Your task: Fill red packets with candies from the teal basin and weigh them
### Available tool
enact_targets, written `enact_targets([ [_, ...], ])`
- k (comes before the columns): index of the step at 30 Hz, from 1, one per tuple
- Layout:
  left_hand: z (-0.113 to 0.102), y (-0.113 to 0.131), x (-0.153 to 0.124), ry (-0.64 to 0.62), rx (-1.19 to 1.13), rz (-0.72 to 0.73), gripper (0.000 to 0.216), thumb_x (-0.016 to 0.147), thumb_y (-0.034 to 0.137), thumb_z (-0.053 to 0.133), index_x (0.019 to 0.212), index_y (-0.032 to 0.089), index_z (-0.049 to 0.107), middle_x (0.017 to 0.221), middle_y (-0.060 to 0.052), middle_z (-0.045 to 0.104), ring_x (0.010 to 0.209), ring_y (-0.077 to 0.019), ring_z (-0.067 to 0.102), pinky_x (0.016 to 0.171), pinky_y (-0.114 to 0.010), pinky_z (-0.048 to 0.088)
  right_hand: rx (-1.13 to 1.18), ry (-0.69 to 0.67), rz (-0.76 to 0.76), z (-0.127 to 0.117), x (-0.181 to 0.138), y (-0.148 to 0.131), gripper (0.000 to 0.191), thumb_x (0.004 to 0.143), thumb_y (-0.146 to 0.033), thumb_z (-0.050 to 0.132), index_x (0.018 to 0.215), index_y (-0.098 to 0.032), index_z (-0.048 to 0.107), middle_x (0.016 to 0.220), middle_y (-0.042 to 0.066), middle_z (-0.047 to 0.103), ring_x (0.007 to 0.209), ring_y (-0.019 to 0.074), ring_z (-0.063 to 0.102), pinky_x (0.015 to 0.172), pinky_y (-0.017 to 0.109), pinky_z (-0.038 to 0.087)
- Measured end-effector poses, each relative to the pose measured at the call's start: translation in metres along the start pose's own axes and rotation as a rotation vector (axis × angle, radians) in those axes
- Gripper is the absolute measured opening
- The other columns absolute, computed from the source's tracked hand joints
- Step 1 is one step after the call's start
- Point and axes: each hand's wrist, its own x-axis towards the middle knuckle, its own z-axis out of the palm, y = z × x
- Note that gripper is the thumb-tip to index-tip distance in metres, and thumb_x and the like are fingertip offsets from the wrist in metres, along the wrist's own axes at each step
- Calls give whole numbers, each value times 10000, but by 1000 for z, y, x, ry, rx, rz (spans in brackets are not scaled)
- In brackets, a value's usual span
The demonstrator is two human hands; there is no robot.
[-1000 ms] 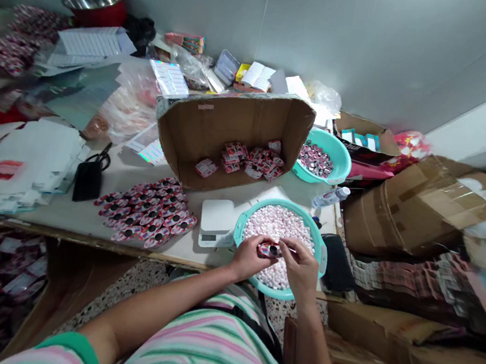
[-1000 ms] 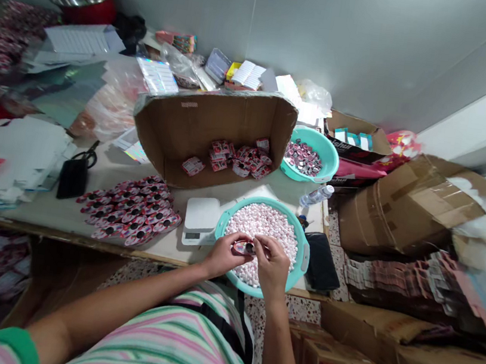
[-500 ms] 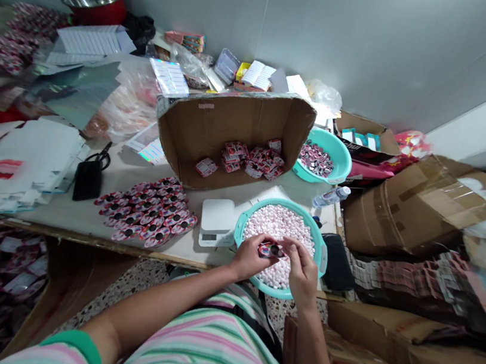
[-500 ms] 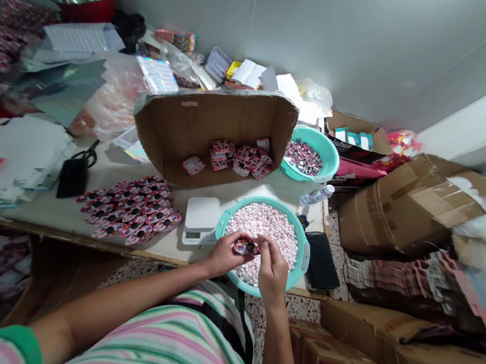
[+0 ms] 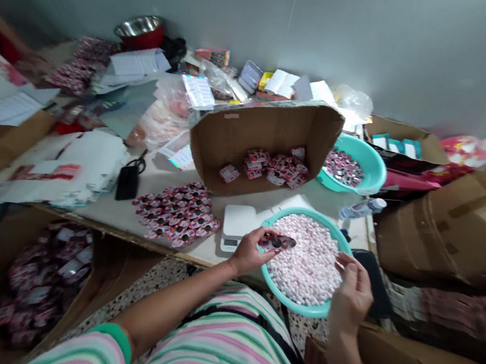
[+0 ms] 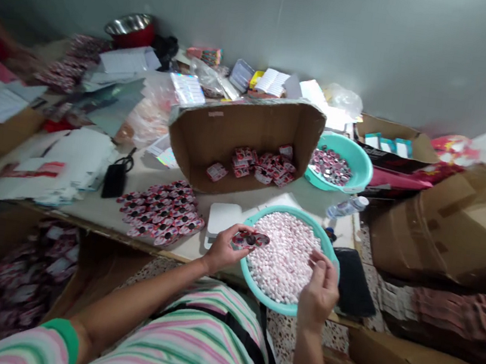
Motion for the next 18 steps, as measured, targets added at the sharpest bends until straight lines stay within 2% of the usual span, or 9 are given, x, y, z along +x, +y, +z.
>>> enact_targets([
  [3,-35,-11,-6,148,147,-46,380,677,124,652,1043,203,590,1044,-32,664,958,-170,616,880,-292,486,-37,-30,72,-2,-1,12,424,843,-499,490,1053,-152,613,1039,96,623,908,202,594,874,398,453],
  [5,-55,-17,-14,190,230,-41,411,664,120,663,1056,218,590,1066,-28,659,990,-175,605,909,-303,474,-95,-73,80,2,-3,18,449,832,-519,494,1060,-151,614,1057,104,627,920,217,594,881,405,445],
  [10,-84,-25,-32,308,291,-134,362,687,157,663,1036,218,589,1001,-20,669,913,-162,617,837,-286,491,-257,-256,21,28,-12,13,471,814,-554,472,1034,-171,636,1065,97,646,1005,261,582,914,417,419],
  [12,-93,-26,-40,314,293,-155,354,684,157,662,1026,219,593,1005,-17,664,923,-161,610,839,-283,483,-325,-340,-39,42,-15,6,454,799,-562,477,1022,-203,644,1072,78,649,979,260,597,852,390,450],
  [15,-107,-24,-53,285,303,-165,379,663,164,679,1030,219,604,1011,-22,659,939,-173,596,867,-302,468,-370,-545,-202,67,-23,4,434,758,-584,504,992,-247,648,1065,61,653,915,263,623,716,364,492],
  [16,-113,-24,-57,277,308,-156,384,651,157,683,1023,217,613,1011,-27,657,953,-180,589,884,-311,461,-356,-618,-285,76,-26,8,434,737,-588,523,988,-257,647,1056,62,654,919,271,623,716,377,501],
  [18,-123,-23,-65,252,310,-107,391,618,143,699,997,215,635,1018,-39,651,986,-194,571,918,-326,442,-303,-712,-470,96,-37,20,452,680,-572,584,1016,-276,644,1053,72,654,968,297,611,814,438,499],
])
